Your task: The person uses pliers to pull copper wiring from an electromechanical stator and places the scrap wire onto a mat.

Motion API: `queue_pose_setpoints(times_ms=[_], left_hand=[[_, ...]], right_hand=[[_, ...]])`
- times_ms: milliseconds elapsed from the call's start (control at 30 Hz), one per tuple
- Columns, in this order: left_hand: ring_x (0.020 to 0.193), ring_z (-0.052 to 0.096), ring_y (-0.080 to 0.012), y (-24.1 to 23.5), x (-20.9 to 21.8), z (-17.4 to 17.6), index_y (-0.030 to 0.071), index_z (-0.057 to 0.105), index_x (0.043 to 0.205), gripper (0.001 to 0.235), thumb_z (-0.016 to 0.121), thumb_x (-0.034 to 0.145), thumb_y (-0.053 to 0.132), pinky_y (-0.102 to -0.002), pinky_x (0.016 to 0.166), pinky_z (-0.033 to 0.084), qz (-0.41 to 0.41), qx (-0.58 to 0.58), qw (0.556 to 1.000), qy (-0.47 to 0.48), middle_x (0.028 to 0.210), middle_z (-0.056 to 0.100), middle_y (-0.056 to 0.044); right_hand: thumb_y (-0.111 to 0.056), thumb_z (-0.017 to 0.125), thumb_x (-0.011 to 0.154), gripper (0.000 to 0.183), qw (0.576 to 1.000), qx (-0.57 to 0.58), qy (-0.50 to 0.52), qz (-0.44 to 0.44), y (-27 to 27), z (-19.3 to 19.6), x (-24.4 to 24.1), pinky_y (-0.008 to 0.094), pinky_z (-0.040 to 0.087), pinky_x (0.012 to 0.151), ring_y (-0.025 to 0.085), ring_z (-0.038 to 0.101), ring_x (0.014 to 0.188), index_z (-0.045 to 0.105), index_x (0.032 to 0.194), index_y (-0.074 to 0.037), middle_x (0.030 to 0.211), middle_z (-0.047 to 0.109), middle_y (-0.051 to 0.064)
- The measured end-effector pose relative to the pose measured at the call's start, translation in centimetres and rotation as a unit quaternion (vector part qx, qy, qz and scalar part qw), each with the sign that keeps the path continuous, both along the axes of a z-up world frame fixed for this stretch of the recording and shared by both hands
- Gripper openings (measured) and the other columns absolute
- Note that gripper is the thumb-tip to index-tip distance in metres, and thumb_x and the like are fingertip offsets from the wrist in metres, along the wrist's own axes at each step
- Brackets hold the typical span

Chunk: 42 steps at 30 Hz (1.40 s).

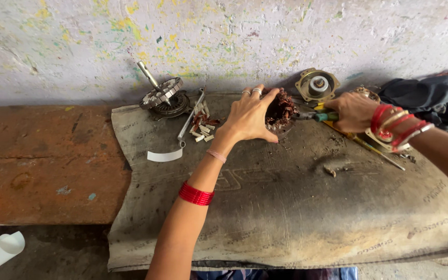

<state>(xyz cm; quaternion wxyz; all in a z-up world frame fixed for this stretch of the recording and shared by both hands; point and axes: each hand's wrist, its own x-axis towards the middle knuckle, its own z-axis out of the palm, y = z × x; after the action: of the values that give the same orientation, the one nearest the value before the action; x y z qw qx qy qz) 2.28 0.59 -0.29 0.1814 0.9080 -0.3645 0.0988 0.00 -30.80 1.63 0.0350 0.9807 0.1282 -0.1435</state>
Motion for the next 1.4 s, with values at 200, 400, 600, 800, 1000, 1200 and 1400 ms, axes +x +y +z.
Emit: queue_pose_setpoints(times_ms=[200,400,600,800,1000,1200,1400], left_hand=[[0.140,0.035,-0.0539,1.4,0.1,-0.3,0.021,0.034,0.155,0.135,0.100,0.043,0.057,-0.065,0.103,0.043,0.005,-0.026,0.999,0.027,0.157,0.032,-0.028],[0.137,0.040,-0.0545,1.6,-0.5,0.2,0.024,0.032,0.157,0.133,0.097,0.046,0.058,-0.062,0.104,0.046,0.011,-0.027,0.999,0.041,0.157,0.031,-0.029],[0.138,0.039,-0.0545,1.7,-0.5,0.1,0.023,0.032,0.156,0.132,0.097,0.047,0.057,-0.062,0.103,0.046,0.007,-0.037,0.999,0.035,0.156,0.032,-0.030],[0.137,0.039,-0.0547,1.3,-0.6,0.2,0.022,0.032,0.157,0.133,0.097,0.047,0.058,-0.060,0.104,0.047,0.019,-0.029,0.998,0.053,0.158,0.030,-0.029],[0.137,0.040,-0.0533,1.1,-0.8,-0.1,0.021,0.033,0.155,0.133,0.098,0.045,0.058,-0.062,0.101,0.047,0.025,-0.037,0.998,0.033,0.156,0.031,-0.029],[0.136,0.041,-0.0536,1.2,-0.9,0.1,0.022,0.033,0.156,0.132,0.098,0.046,0.057,-0.061,0.101,0.048,0.028,-0.038,0.998,0.032,0.156,0.032,-0.029],[0.135,0.041,-0.0540,1.2,-1.1,0.2,0.021,0.034,0.155,0.132,0.098,0.046,0.057,-0.060,0.101,0.048,0.028,-0.035,0.998,0.032,0.156,0.032,-0.028]], right_hand=[[-0.015,0.064,0.072,0.033,0.973,-0.159,-0.153,0.065,2.0,1.8,-1.3,0.036,0.058,0.054,0.017,0.057,0.065,0.068,0.104,-0.013,0.089,0.058,0.008],[-0.021,0.061,0.095,0.022,0.966,-0.127,-0.220,-0.043,4.2,-0.9,-5.2,0.039,0.058,0.063,0.021,0.068,0.077,0.062,0.109,-0.004,0.092,0.066,0.011],[-0.025,0.072,0.080,0.047,0.961,-0.075,-0.256,-0.079,6.1,-0.6,-7.2,0.049,0.059,0.067,0.033,0.066,0.095,0.057,0.119,-0.004,0.107,0.062,0.017],[-0.039,0.068,0.090,0.050,0.970,-0.073,-0.182,-0.145,7.6,0.4,-8.1,0.056,0.057,0.081,0.035,0.065,0.102,0.058,0.121,-0.001,0.113,0.061,0.020],[-0.049,0.065,0.094,0.055,0.963,-0.108,-0.153,-0.194,9.5,1.2,-8.9,0.052,0.054,0.084,0.031,0.063,0.099,0.061,0.117,0.000,0.106,0.063,0.018],[-0.056,0.062,0.093,0.054,0.955,-0.171,-0.197,-0.138,9.8,1.5,-9.6,0.056,0.044,0.101,0.026,0.058,0.105,0.063,0.109,-0.004,0.095,0.066,0.012],[-0.022,0.065,0.082,0.035,0.970,-0.024,-0.177,-0.164,8.6,1.1,-9.5,0.054,0.058,0.078,0.033,0.071,0.088,0.058,0.110,-0.002,0.095,0.070,0.016]])
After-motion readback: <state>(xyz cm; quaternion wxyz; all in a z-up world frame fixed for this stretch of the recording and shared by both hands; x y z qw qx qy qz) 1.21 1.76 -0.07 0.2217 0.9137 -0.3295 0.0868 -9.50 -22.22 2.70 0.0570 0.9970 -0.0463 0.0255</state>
